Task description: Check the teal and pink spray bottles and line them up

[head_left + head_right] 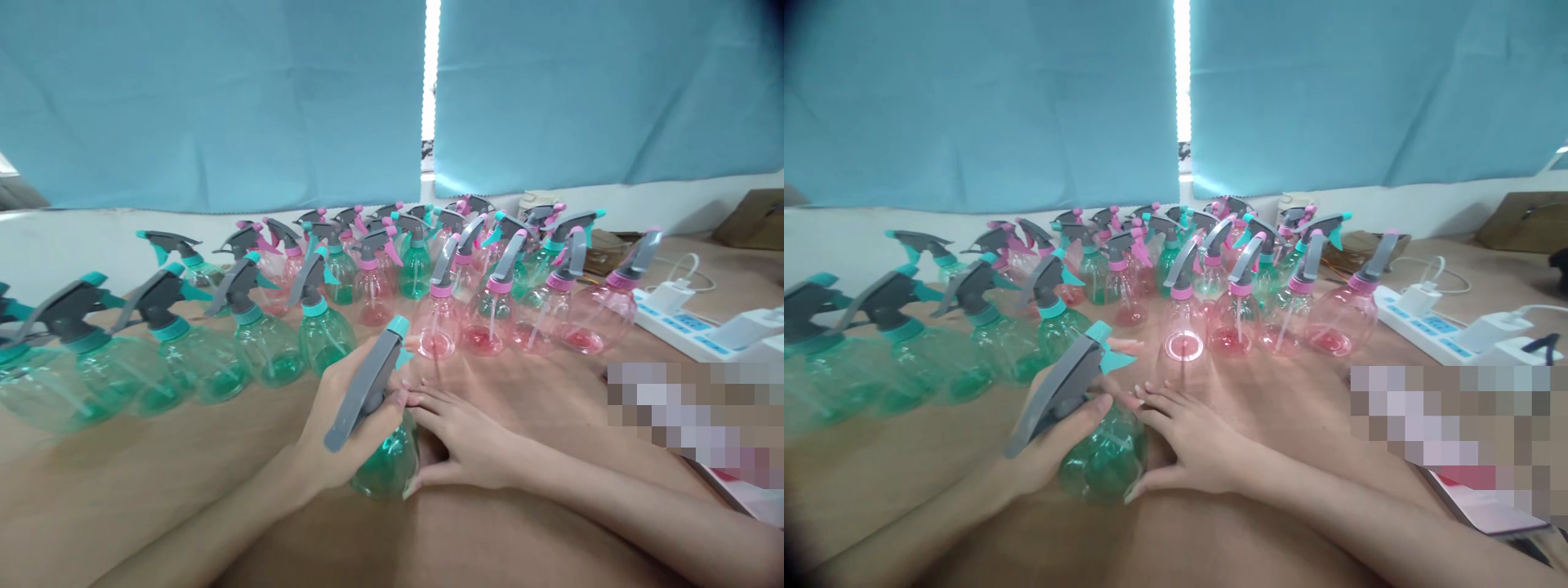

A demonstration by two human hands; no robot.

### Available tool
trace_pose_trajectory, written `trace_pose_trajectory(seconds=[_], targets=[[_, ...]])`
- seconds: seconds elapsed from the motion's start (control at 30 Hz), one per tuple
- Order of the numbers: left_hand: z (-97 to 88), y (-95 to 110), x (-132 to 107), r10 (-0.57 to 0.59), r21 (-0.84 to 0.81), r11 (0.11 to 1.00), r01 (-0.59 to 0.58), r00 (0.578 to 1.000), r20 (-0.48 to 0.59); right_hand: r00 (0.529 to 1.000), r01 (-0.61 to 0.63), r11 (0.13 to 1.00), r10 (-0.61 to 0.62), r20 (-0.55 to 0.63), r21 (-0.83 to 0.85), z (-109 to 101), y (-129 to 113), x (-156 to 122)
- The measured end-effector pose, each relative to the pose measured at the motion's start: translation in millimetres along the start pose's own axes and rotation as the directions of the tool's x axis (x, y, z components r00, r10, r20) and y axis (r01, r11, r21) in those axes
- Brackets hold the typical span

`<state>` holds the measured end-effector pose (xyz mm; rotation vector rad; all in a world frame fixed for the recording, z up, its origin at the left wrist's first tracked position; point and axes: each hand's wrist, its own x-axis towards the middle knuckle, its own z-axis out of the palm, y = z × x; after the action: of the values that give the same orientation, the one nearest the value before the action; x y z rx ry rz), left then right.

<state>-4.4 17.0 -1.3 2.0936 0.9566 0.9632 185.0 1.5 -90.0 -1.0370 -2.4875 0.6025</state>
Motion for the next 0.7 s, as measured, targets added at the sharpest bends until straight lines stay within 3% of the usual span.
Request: trace_pose_trajectory(seconds=[0.17, 0.33, 0.7], targets=[[-0.1, -2, -2, -0.014, -0.079, 0.997, 0.017, 0.999, 0.044, 1.000, 0.011, 1.000, -0.011, -0.006, 0.010, 0, 1, 0], [-0.4, -3, -3, -0.005, -0.001, 1.000, 0.005, 1.000, -0.007, 1.000, 0.007, 1.000, -0.008, 0.016, 0.016, 2, 3, 0], [-0.3, 1, -1, 0.016, 0.003, 1.000, -0.016, 1.000, -0.004, 0.998, 0.032, 0.997, -0.035, 0.058, 0.064, -11, 14, 0]])
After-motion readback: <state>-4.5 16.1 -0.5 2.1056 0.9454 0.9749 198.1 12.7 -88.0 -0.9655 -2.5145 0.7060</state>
